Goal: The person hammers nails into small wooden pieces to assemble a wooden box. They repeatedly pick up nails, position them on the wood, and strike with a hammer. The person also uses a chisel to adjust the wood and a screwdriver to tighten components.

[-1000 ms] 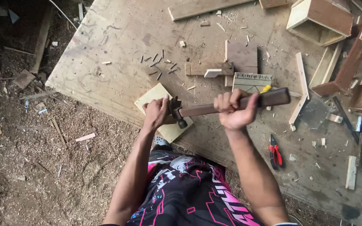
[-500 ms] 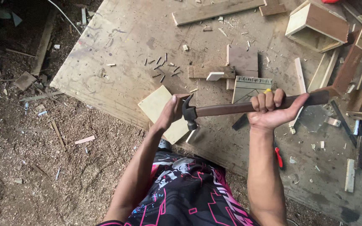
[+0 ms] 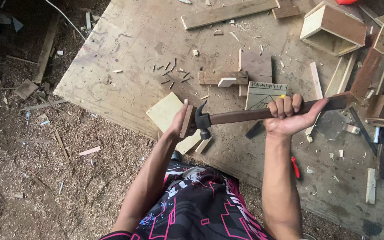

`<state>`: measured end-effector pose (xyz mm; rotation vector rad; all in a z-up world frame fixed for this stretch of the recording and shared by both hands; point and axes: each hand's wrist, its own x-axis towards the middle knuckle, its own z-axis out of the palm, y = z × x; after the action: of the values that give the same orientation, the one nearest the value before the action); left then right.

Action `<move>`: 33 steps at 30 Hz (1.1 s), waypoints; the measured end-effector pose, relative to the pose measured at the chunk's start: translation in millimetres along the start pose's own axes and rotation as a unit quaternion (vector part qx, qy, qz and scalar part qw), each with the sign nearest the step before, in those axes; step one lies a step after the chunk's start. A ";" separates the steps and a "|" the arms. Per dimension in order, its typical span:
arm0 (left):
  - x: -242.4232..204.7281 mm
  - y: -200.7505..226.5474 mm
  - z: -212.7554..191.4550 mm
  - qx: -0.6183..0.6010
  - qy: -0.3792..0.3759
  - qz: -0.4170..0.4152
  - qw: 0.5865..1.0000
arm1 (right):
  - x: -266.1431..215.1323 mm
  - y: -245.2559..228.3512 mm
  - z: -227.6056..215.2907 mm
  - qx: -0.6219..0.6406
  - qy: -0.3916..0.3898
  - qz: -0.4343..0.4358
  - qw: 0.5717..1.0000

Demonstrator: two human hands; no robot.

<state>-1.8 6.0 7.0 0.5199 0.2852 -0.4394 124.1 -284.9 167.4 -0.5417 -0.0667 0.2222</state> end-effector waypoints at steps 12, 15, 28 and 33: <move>21.3 -16.9 -12.5 -0.066 0.316 0.131 0.937 | 6.7 51.5 -6.7 -0.020 0.210 -0.040 0.977; 20.6 -24.0 -21.8 -0.062 0.398 0.127 0.906 | 9.3 56.6 -12.3 -0.031 0.238 -0.041 0.970; 13.3 -24.7 -43.8 0.122 0.481 0.278 0.823 | -7.8 63.4 33.8 -0.098 0.221 -0.068 0.968; 2.2 -5.3 -25.1 0.187 0.512 0.294 0.785 | -14.9 58.9 61.8 -0.100 0.208 -0.091 0.969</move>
<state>-6.2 14.6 -16.9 1.1807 1.0622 0.4704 90.8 -208.1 189.7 -0.7703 0.2720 -0.0831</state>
